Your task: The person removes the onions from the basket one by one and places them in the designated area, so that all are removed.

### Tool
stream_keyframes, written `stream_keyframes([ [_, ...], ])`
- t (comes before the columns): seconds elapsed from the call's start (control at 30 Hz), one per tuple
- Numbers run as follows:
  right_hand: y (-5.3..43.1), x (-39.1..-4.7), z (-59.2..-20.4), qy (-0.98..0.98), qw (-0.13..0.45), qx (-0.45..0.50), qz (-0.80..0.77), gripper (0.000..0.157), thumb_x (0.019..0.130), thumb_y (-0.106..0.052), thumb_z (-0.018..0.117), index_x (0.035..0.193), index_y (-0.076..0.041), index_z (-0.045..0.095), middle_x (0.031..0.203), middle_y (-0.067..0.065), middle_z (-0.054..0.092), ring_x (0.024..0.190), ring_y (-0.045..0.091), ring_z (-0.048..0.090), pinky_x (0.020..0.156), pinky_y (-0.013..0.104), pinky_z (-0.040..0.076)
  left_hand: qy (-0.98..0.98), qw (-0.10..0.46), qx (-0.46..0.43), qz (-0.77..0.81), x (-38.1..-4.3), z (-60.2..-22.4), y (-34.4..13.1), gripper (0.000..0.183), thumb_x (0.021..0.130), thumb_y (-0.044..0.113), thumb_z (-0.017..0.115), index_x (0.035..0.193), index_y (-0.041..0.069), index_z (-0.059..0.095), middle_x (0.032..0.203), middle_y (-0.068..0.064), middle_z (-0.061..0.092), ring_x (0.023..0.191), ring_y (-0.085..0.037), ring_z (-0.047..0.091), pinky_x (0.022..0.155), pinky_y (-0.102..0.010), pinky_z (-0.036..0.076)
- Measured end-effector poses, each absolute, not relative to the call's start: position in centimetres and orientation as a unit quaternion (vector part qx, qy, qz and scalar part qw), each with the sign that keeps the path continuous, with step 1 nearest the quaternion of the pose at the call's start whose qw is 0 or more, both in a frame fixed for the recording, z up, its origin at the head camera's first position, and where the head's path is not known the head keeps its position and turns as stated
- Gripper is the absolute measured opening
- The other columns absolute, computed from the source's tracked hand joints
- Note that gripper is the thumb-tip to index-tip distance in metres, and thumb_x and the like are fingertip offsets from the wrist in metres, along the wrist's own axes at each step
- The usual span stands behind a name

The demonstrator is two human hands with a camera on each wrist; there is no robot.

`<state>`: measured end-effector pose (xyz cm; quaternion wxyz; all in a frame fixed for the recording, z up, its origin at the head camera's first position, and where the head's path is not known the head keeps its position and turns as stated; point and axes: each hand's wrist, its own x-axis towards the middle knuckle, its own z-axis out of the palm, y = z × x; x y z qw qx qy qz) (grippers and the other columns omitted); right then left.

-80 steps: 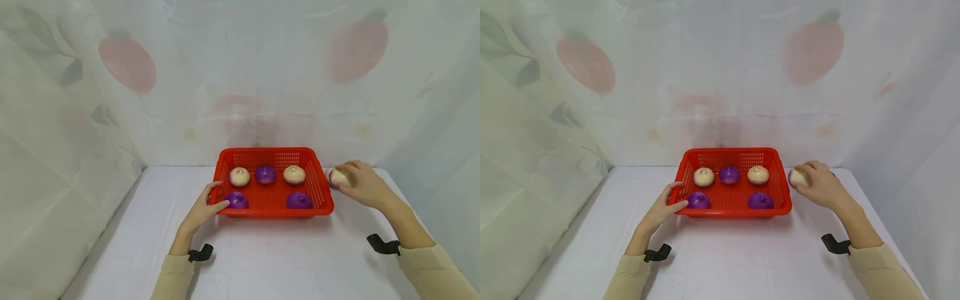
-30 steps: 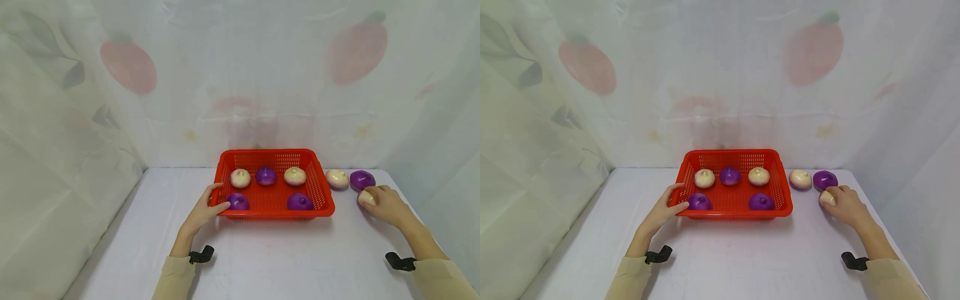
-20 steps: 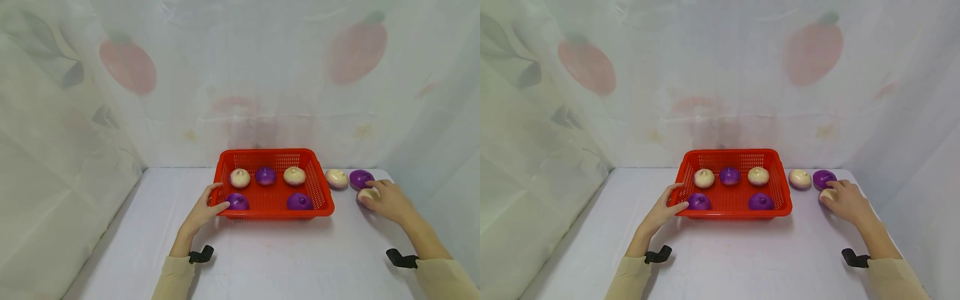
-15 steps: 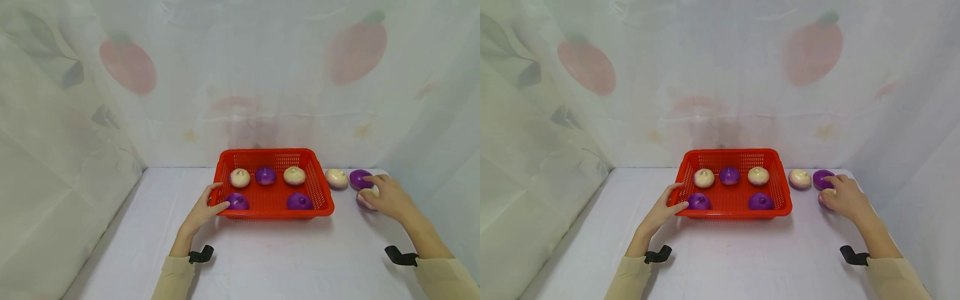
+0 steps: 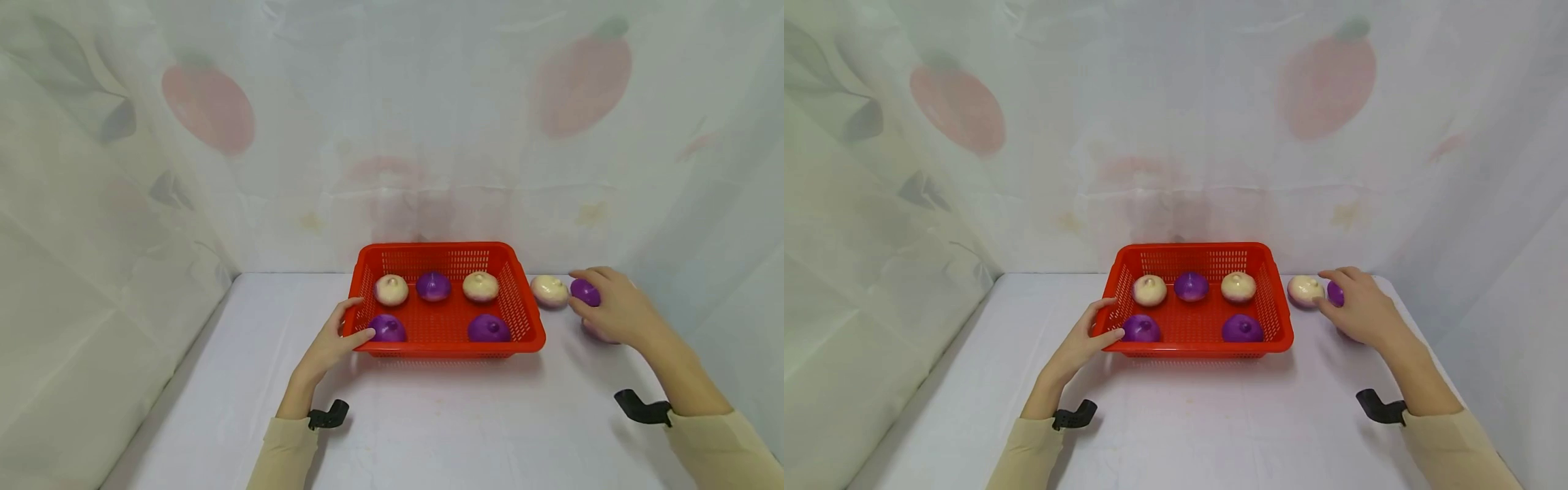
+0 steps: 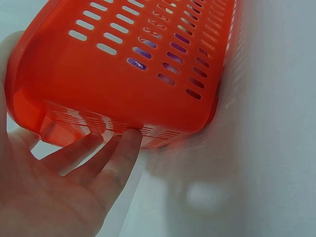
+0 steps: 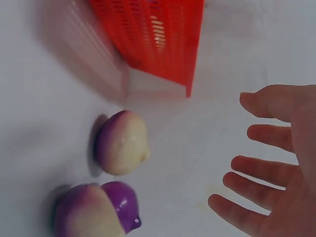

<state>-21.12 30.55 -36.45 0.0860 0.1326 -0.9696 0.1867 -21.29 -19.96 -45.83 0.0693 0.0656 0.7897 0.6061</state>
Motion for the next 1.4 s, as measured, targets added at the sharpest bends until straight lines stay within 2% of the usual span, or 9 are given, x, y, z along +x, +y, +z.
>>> stream_keyframes([
  [0.1, 29.7, -21.1, -36.0, -0.966, 0.089, 0.151, 0.191, 0.052, 0.096, -0.032, 0.067, 0.137, -0.002, 0.057, 0.132, 0.028, 0.054, 0.121, 0.051, 0.05, 0.092, 0.071, 0.045, 0.791, 0.067, 0.069, 0.604, -21.3, -45.8, -20.0, 0.071, 0.088, 0.039, 0.08, 0.148, 0.031, 0.043, 0.154, -0.015, 0.042, 0.127, -0.031, 0.055, 0.109, -0.055, 0.041],
  [0.27, 28.5, -21.2, -35.4, -0.96, 0.09, 0.175, 0.198, 0.053, 0.095, -0.035, 0.07, 0.136, -0.003, 0.058, 0.133, 0.026, 0.055, 0.123, 0.049, 0.05, 0.093, 0.073, 0.044, 0.792, 0.067, 0.073, 0.602, -21.2, -45.4, -19.9, 0.074, 0.09, 0.034, 0.078, 0.152, 0.021, 0.04, 0.155, -0.015, 0.041, 0.13, -0.035, 0.054, 0.109, -0.056, 0.04],
  [0.4, 27.6, -21.2, -34.9, -0.959, 0.075, 0.183, 0.201, 0.052, 0.095, -0.034, 0.071, 0.136, -0.004, 0.058, 0.134, 0.024, 0.055, 0.125, 0.047, 0.048, 0.092, 0.073, 0.044, 0.793, 0.067, 0.072, 0.602, -21.4, -45.8, -20.0, 0.073, 0.089, 0.036, 0.079, 0.15, 0.025, 0.041, 0.155, -0.014, 0.041, 0.131, -0.034, 0.053, 0.11, -0.057, 0.04],
  [0.57, 26.3, -21.3, -34.6, -0.953, 0.07, 0.207, 0.212, 0.048, 0.093, -0.028, 0.072, 0.133, -0.004, 0.061, 0.131, 0.022, 0.056, 0.122, 0.044, 0.051, 0.092, 0.068, 0.047, 0.791, 0.068, 0.071, 0.604, -21.4, -45.8, -20.0, 0.07, 0.088, 0.038, 0.079, 0.147, 0.032, 0.042, 0.154, -0.015, 0.043, 0.13, -0.032, 0.054, 0.109, -0.056, 0.04],
  [0.73, 25.1, -21.7, -34.7, -0.948, 0.052, 0.235, 0.209, 0.049, 0.092, -0.023, 0.075, 0.134, -0.002, 0.061, 0.133, 0.024, 0.056, 0.123, 0.045, 0.051, 0.097, 0.066, 0.046, 0.79, 0.069, 0.072, 0.606, -21.5, -45.9, -20.0, 0.069, 0.088, 0.038, 0.08, 0.146, 0.034, 0.043, 0.153, -0.016, 0.043, 0.128, -0.032, 0.055, 0.109, -0.054, 0.041],
  [0.87, 24.0, -22.0, -34.9, -0.951, 0.028, 0.243, 0.19, 0.052, 0.091, -0.024, 0.075, 0.137, -0.003, 0.06, 0.136, 0.025, 0.054, 0.126, 0.045, 0.05, 0.095, 0.064, 0.049, 0.79, 0.07, 0.071, 0.605, -21.6, -46.0, -20.1, 0.069, 0.088, 0.038, 0.08, 0.146, 0.034, 0.043, 0.154, -0.016, 0.042, 0.128, -0.033, 0.055, 0.109, -0.054, 0.042],
  [0.97, 23.2, -22.3, -35.0, -0.952, 0.016, 0.251, 0.172, 0.054, 0.091, -0.026, 0.074, 0.137, -0.004, 0.06, 0.136, 0.024, 0.054, 0.126, 0.045, 0.05, 0.092, 0.062, 0.052, 0.789, 0.069, 0.071, 0.606, -21.6, -46.0, -20.1, 0.069, 0.089, 0.037, 0.079, 0.147, 0.033, 0.042, 0.155, -0.016, 0.041, 0.128, -0.033, 0.055, 0.109, -0.055, 0.041],
  [1.2, 21.9, -23.0, -35.9, -0.948, 0.0, 0.282, 0.151, 0.05, 0.089, -0.026, 0.075, 0.134, -0.007, 0.063, 0.135, 0.019, 0.057, 0.124, 0.041, 0.055, 0.094, 0.059, 0.052, 0.792, 0.065, 0.072, 0.603, -21.5, -45.9, -20.0, 0.072, 0.089, 0.035, 0.079, 0.15, 0.025, 0.041, 0.157, -0.015, 0.038, 0.134, -0.035, 0.05, 0.11, -0.057, 0.04],
  [1.4, 20.9, -23.3, -36.7, -0.947, -0.027, 0.29, 0.134, 0.05, 0.088, -0.029, 0.078, 0.134, -0.013, 0.064, 0.138, 0.02, 0.055, 0.124, 0.042, 0.055, 0.093, 0.06, 0.052, 0.791, 0.067, 0.072, 0.604, -21.5, -45.8, -20.0, 0.076, 0.089, 0.034, 0.079, 0.152, 0.02, 0.039, 0.156, -0.014, 0.04, 0.132, -0.034, 0.051, 0.11, -0.057, 0.04],
])
